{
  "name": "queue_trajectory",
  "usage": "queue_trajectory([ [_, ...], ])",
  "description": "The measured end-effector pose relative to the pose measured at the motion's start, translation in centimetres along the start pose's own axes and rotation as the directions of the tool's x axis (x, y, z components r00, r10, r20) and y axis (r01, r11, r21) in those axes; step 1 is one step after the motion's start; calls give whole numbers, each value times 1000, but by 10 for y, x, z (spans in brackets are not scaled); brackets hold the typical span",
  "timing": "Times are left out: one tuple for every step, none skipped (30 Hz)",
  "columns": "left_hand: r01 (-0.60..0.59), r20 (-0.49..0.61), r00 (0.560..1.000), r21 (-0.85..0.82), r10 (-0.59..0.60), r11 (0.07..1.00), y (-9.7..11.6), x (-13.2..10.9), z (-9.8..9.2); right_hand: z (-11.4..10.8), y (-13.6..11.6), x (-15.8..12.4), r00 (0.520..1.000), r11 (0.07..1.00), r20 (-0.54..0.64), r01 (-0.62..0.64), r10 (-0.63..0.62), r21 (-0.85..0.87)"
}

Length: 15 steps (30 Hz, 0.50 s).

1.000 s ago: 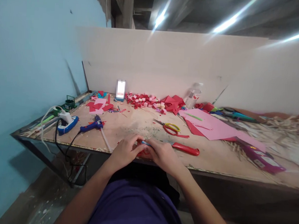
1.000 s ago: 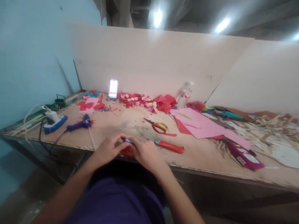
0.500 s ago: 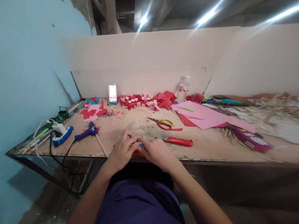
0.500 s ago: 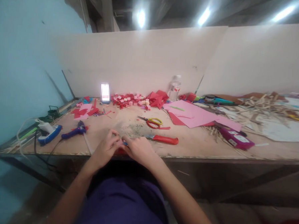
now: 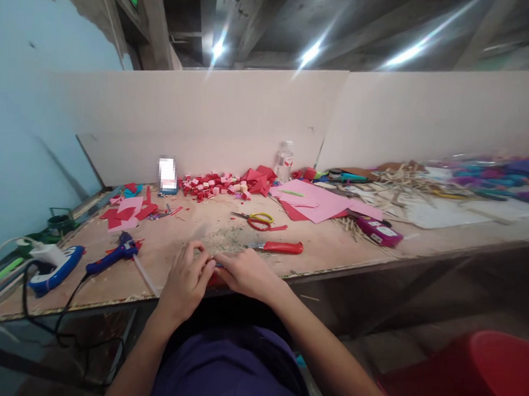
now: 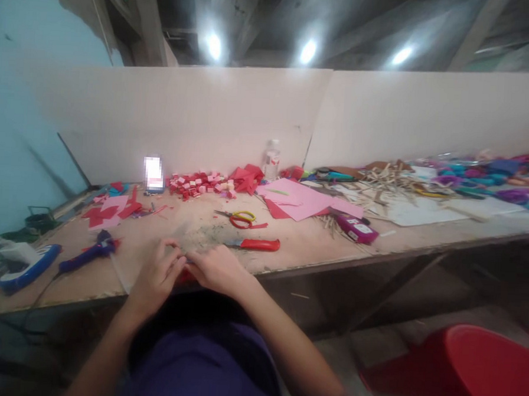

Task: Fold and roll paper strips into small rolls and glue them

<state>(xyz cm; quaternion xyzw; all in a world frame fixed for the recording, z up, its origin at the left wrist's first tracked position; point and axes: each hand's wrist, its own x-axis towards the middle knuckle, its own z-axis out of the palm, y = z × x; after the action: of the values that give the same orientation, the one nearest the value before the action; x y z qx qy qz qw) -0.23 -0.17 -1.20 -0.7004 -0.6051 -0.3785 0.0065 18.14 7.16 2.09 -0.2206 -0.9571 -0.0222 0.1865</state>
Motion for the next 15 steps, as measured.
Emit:
queue_trajectory([
  [-1, 7, 1000, -14, 2, 1000, 0, 0, 1, -1, -1, 0, 1000, 1000, 3, 0, 0, -4],
  [-3, 13, 1000, -30, 3, 1000, -1, 0, 1, -2, -1, -1, 1000, 1000, 2, -6, 6, -11],
  [-3, 15, 1000, -46, 4, 999, -1, 0, 2, -3, -2, -1, 1000, 1000, 1, -13, 13, -19],
  [-5, 13, 1000, -58, 6, 998, -1, 0, 2, -3, -2, -1, 1000, 999, 2, -20, 20, -27],
  [-8, 8, 1000, -63, 9, 998, -1, 0, 2, -3, -2, -1, 1000, 999, 7, -25, 25, -35],
  [-13, 2, 1000, -62, 13, 998, -1, 0, 2, -2, -2, -1, 1000, 999, 16, -26, 27, -41],
  [-17, -7, 1000, -57, 17, 998, -1, 0, 2, -1, -1, 0, 999, 998, 28, -28, 29, -48],
  [-20, -15, 1000, -51, 20, 998, 0, 0, 2, 0, -1, 0, 998, 998, 40, -36, 38, -59],
  [-21, -23, 1000, -47, 20, 999, 0, 1, 1, 2, 0, 1, 997, 996, 49, -56, 60, -73],
  [-21, -30, 999, -45, 19, 999, 0, 1, 1, 4, 1, 2, 994, 992, 52, -89, 94, -89],
  [-19, -36, 999, -47, 17, 999, 0, 1, 0, 5, 1, 3, 990, 986, 49, -129, 134, -101],
  [-16, -45, 999, -53, 14, 998, -1, 1, 0, 6, 2, 3, 984, 980, 40, -170, 175, -105],
  [-11, -61, 998, -64, 7, 998, -2, 1, 0, 7, 2, 4, 977, 973, 29, -208, 211, -97],
  [0, -84, 996, -76, -7, 997, -3, 1, 1, 7, 2, 4, 972, 969, 15, -233, 235, -78],
  [17, -117, 993, -90, -28, 996, -4, 1, 1, 7, 3, 4, 969, 967, -3, -248, 249, -51],
])
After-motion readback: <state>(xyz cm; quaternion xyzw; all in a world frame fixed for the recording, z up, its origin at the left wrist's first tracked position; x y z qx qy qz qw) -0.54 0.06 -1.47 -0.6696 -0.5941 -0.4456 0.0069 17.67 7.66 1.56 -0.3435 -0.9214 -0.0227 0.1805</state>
